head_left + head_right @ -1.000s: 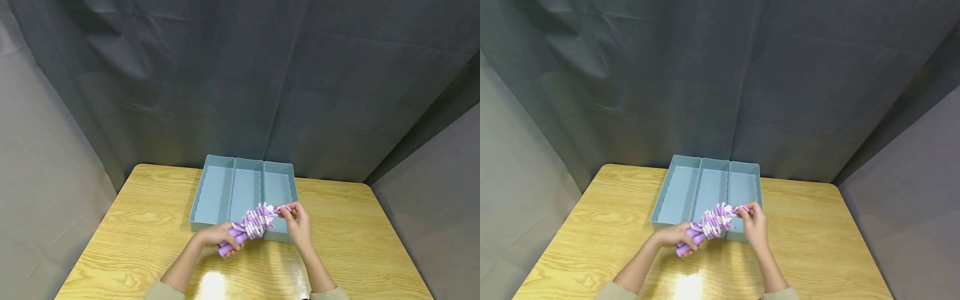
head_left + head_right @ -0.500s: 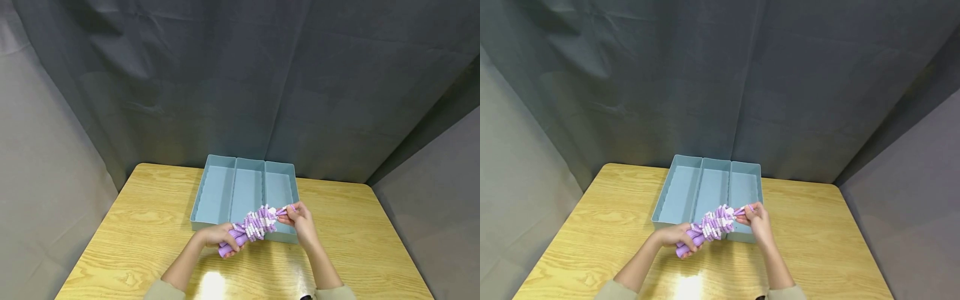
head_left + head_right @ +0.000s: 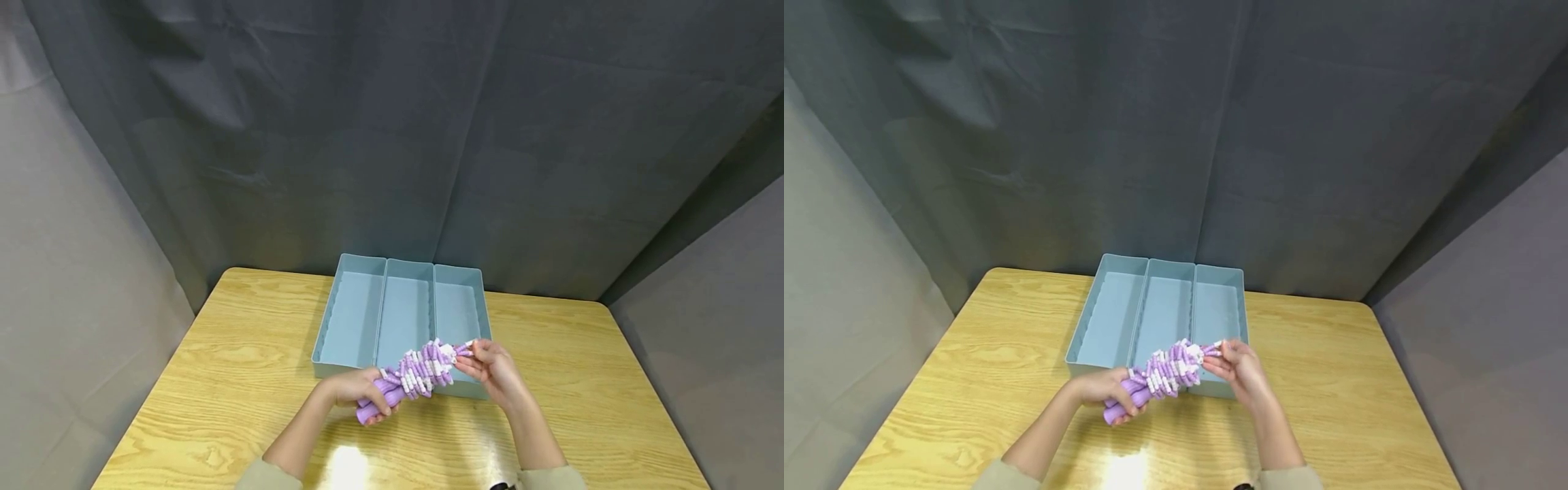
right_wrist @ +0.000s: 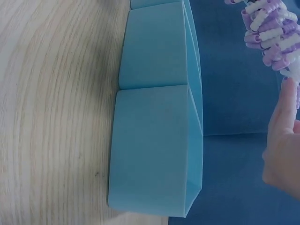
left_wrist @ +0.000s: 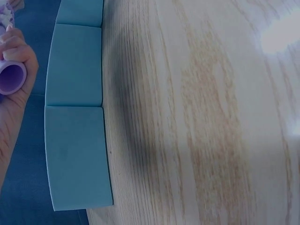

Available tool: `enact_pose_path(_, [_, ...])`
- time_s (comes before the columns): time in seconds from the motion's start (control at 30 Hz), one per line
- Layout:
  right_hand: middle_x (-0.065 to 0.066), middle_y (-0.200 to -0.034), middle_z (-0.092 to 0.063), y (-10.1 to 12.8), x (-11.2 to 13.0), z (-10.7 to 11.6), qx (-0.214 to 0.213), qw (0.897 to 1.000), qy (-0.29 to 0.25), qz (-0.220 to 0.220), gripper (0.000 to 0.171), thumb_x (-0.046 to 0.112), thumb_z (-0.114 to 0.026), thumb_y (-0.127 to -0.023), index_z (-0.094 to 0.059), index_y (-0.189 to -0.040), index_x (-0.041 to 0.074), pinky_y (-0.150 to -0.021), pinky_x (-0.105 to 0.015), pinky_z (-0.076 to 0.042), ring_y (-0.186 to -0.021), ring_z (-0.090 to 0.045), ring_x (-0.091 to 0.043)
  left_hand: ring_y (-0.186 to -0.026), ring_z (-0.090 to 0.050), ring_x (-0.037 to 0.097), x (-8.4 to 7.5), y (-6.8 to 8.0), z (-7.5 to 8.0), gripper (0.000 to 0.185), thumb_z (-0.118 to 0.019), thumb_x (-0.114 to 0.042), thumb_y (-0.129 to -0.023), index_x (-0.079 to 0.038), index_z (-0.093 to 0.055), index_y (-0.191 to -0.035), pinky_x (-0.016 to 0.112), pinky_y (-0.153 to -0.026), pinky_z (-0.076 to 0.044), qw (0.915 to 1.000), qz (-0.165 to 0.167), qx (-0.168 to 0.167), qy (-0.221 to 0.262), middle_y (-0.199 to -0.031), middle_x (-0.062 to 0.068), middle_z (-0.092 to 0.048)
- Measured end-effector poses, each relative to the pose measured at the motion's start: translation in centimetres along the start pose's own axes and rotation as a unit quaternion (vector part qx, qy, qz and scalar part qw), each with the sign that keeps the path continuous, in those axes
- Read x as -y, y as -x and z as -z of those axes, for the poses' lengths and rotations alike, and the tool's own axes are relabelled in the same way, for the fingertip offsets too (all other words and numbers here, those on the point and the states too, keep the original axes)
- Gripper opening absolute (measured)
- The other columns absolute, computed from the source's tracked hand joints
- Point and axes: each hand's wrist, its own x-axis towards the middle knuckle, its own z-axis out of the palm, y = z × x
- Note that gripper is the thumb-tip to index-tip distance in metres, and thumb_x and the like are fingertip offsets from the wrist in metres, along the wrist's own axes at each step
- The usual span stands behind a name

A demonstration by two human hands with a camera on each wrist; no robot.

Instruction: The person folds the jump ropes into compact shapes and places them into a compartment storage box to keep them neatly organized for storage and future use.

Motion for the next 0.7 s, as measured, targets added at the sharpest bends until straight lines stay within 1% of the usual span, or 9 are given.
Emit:
enact_pose_path(0.13, [-0.011, -0.081, -0.06, 0.0, 0.2, 0.3, 0.008, 1.0, -0.018, -0.018, 0.022, 0.002, -0.026, -0.098, -0.046, -0.088, 0.001, -0.08, -0.028, -0.053, -0.076, -0.067, -0.017, -0.052, -0.053, 0.01, 0.0, 0.0, -0.1, 0.042, -0.057, 0.0, -0.074, 0.025, -0.038, -0.101, 0.019, -0.045, -0.048, 1.0, 0.001, 0.001, 0.008, -0.068, 0.005, -0.057])
enact_pose_path(0.27, [-0.011, -0.086, -0.061, -0.1, 0.2, 0.6, 0.018, 1.0, 0.008, -0.022, 0.019, 0.006, -0.029, -0.099, -0.046, -0.091, 0.001, -0.081, -0.028, -0.053, -0.079, -0.067, -0.017, -0.051, -0.053, 0.011, 0.2, 0.0, 0.0, 0.034, -0.056, 0.002, -0.075, 0.023, -0.04, -0.096, 0.019, -0.044, -0.048, 0.9998, 0.001, 0.013, 0.017, -0.066, 0.005, -0.056])
enact_pose_path(0.37, [-0.01, -0.089, -0.063, -0.2, 0.3, 0.9, 0.026, 0.999, 0.038, -0.023, 0.014, 0.007, -0.034, -0.098, -0.046, -0.094, 0.001, -0.081, -0.028, -0.053, -0.082, -0.066, -0.017, -0.051, -0.053, 0.011, 0.4, 0.1, 0.0, 0.027, -0.055, 0.002, -0.076, 0.017, -0.044, -0.095, 0.019, -0.045, -0.048, 0.9995, 0.002, 0.017, 0.025, -0.068, 0.006, -0.056])
enact_pose_path(0.43, [-0.009, -0.09, -0.065, -0.3, 0.3, 1.0, 0.033, 0.998, 0.053, -0.025, 0.014, 0.008, -0.037, -0.098, -0.048, -0.095, 0.001, -0.081, -0.029, -0.053, -0.083, -0.066, -0.018, -0.052, -0.053, 0.011, 0.5, 0.2, 0.0, 0.023, -0.055, 0.002, -0.076, 0.009, -0.048, -0.096, 0.02, -0.045, -0.048, 0.9993, 0.004, 0.017, 0.032, -0.071, 0.007, -0.055])
enact_pose_path(0.5, [-0.009, -0.091, -0.066, -0.4, 0.4, 1.2, 0.046, 0.997, 0.06, -0.031, 0.015, 0.009, -0.038, -0.098, -0.051, -0.098, 0.002, -0.082, -0.03, -0.052, -0.085, -0.066, -0.018, -0.052, -0.053, 0.011, 0.7, 0.2, 0.0, 0.023, -0.054, 0.002, -0.076, 0.002, -0.05, -0.099, 0.02, -0.045, -0.048, 0.9991, 0.007, 0.017, 0.039, -0.074, 0.008, -0.055])
enact_pose_path(0.53, [-0.008, -0.091, -0.066, -0.4, 0.4, 1.2, 0.052, 0.996, 0.065, -0.033, 0.016, 0.009, -0.038, -0.098, -0.052, -0.098, 0.003, -0.082, -0.03, -0.052, -0.086, -0.066, -0.018, -0.052, -0.053, 0.011, 0.8, 0.2, 0.0, 0.024, -0.054, 0.003, -0.076, 0.0, -0.05, -0.1, 0.02, -0.045, -0.048, 0.999, 0.007, 0.016, 0.041, -0.075, 0.008, -0.055])
enact_pose_path(0.6, [-0.006, -0.092, -0.066, -0.5, 0.5, 1.2, 0.058, 0.995, 0.08, -0.036, 0.017, 0.011, -0.04, -0.098, -0.056, -0.099, 0.005, -0.083, -0.03, -0.052, -0.087, -0.066, -0.017, -0.053, -0.053, 0.011, 0.8, 0.1, -0.1, 0.025, -0.053, 0.003, -0.076, 0.001, -0.05, -0.1, 0.02, -0.045, -0.048, 0.9989, 0.007, 0.014, 0.043, -0.076, 0.008, -0.055])
enact_pose_path(0.67, [-0.005, -0.094, -0.065, -0.5, 0.7, 1.2, 0.056, 0.992, 0.108, -0.035, 0.017, 0.013, -0.041, -0.097, -0.058, -0.1, 0.007, -0.083, -0.031, -0.052, -0.088, -0.065, -0.017, -0.053, -0.053, 0.011, 0.8, 0.1, -0.2, 0.025, -0.054, 0.002, -0.076, 0.009, -0.048, -0.099, 0.02, -0.045, -0.048, 0.999, 0.006, 0.011, 0.043, -0.074, 0.007, -0.056])
enact_pose_path(0.7, [-0.004, -0.095, -0.065, -0.6, 0.8, 1.2, 0.052, 0.99, 0.127, -0.033, 0.017, 0.014, -0.042, -0.097, -0.058, -0.101, 0.008, -0.083, -0.03, -0.052, -0.089, -0.065, -0.017, -0.053, -0.053, 0.011, 0.7, 0.1, -0.2, 0.027, -0.054, 0.002, -0.076, 0.011, -0.047, -0.101, 0.02, -0.045, -0.048, 0.999, 0.007, 0.007, 0.043, -0.074, 0.007, -0.056])
